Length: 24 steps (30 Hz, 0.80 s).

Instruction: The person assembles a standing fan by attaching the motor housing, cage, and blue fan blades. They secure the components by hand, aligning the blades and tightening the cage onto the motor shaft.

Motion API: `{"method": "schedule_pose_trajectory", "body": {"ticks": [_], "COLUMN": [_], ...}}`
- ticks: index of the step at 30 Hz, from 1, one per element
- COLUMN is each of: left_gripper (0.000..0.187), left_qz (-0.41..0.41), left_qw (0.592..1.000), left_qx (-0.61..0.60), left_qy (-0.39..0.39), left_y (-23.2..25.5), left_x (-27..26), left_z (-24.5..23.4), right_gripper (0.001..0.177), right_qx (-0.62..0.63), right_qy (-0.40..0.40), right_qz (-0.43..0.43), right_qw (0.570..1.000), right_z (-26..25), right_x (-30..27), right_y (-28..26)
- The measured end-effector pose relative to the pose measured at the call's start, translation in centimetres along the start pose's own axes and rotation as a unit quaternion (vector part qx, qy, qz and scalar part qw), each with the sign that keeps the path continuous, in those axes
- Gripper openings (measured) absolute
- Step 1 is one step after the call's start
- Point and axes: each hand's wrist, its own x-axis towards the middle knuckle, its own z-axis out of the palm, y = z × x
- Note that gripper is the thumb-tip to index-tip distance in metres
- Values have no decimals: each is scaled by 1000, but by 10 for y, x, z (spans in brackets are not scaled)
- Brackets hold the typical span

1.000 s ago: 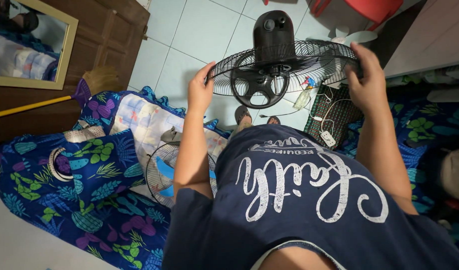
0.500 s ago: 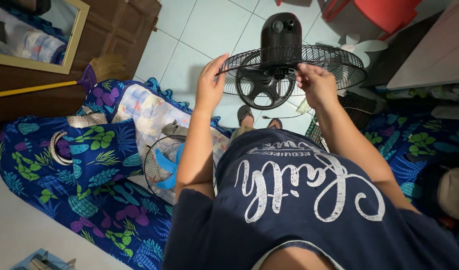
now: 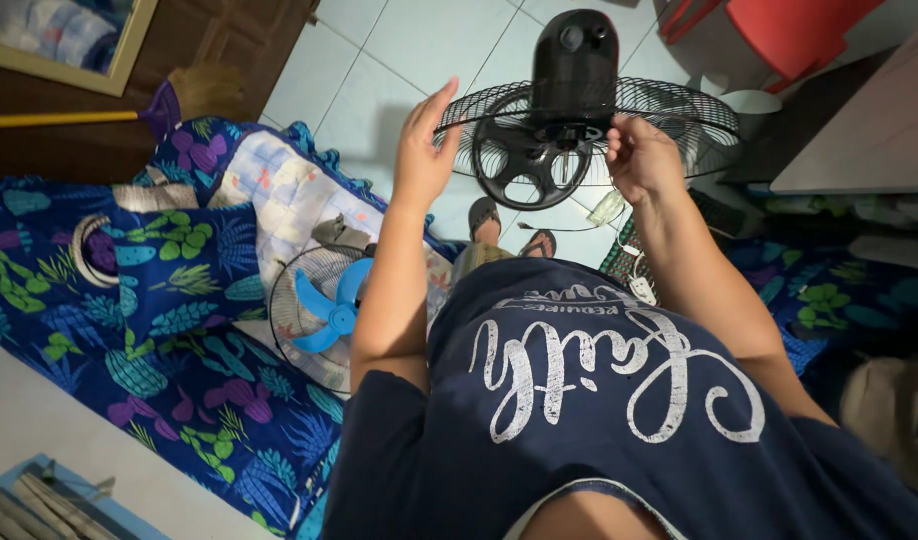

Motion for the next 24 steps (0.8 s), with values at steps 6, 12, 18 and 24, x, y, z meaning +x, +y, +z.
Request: {"method": "schedule_pose_trajectory", "body": {"ticks": [6, 12, 18, 24], "left_gripper": [69, 67, 63, 59], "left_qz": [-22, -100, -124, -133], "left_qw": [999, 993, 990, 989], "left_qx": [4, -2, -17, -16], "left_qy": [28, 62, 69, 63], "left_y": [0, -14, -22, -20], "left_x": [-42, -95, -108, -91], "left_z": [-8, -18, -12, -12], "right_gripper": [9, 16, 17, 13], "right_qx": [13, -9, 9, 23], "right_qy": [-12, -45, -47, -30], "right_qz": [49, 65, 34, 25], "right_qw": [999, 997, 998, 999], "right_z": [-18, -18, -8, -7], "right_x": [8, -1, 0, 6], "right_y": [12, 9, -1, -7]}}
